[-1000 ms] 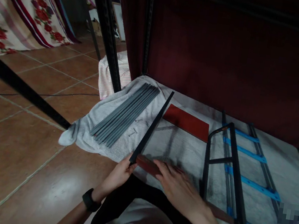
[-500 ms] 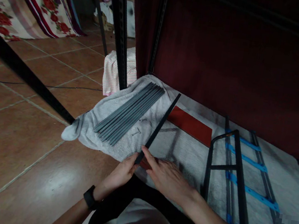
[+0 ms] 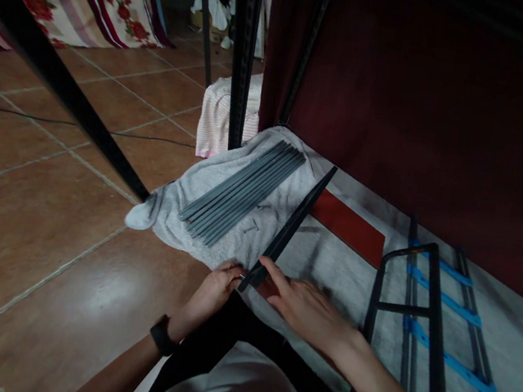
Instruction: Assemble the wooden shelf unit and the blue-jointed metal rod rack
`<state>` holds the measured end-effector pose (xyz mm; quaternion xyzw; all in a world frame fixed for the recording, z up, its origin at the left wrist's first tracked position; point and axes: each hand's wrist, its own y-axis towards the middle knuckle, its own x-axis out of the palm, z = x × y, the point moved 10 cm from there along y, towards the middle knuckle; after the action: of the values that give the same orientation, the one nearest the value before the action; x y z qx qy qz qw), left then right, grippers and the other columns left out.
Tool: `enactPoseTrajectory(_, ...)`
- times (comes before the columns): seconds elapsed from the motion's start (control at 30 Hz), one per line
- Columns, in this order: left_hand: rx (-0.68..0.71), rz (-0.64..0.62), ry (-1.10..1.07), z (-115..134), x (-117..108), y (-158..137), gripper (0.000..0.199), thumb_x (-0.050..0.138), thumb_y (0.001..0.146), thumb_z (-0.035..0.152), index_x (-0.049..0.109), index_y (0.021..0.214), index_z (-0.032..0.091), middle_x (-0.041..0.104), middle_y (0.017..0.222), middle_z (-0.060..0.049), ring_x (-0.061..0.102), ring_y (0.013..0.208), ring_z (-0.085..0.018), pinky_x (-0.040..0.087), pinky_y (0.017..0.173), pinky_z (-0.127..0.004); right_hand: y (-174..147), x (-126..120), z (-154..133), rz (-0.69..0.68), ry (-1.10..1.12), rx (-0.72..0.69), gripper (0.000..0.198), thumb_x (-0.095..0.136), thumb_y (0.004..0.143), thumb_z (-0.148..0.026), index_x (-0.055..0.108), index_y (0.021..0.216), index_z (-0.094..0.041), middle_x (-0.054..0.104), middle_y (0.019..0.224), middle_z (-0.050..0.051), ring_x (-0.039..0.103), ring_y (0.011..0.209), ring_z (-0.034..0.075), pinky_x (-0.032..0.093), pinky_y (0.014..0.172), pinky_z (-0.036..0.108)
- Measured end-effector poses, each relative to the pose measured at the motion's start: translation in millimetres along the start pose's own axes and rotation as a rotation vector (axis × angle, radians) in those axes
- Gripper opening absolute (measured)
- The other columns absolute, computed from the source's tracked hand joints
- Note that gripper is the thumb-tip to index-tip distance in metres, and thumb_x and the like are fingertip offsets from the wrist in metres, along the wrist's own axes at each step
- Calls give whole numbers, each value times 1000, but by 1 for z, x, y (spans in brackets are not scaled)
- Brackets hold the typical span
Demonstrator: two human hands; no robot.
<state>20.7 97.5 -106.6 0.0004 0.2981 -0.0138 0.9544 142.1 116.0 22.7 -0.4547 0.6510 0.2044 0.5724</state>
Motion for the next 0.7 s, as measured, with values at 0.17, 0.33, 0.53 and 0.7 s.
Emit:
enactPoseTrajectory(0.17,42,-71,165,11,4,2,28,39,96,16,66,102,19,64,101,-8,60,92,-18,49,86,-30,1,1,2,-48,-11,20,70,51,96,-25,17,158,-22,76,106,10,74,91,25,53,77,31)
enactPoseTrajectory(0.33,63,-141,236,19,6,7,26,38,95,14,64,97,17,63,99,-8,60,92,-18,48,85,-30,1,2,3,-89,49,44,66,47,98,-25,18,157,-24,74,113,10,73,94,24,53,79,31)
enactPoseTrajectory(0.53,51,-177,241,18,6,10,25,38,95,13,63,94,17,64,99,-8,61,84,-18,47,78,-29,2,4,6,-96,115,57,67,48,97,-26,18,157,-27,75,112,7,73,95,23,53,79,30)
enactPoseTrajectory(0.7,62,-172,172,16,5,9,29,33,99,19,63,98,17,65,98,-8,62,84,-18,48,78,-30,1,3,8,-61,142,48,65,46,98,-24,20,157,-27,73,116,7,72,100,24,53,82,30)
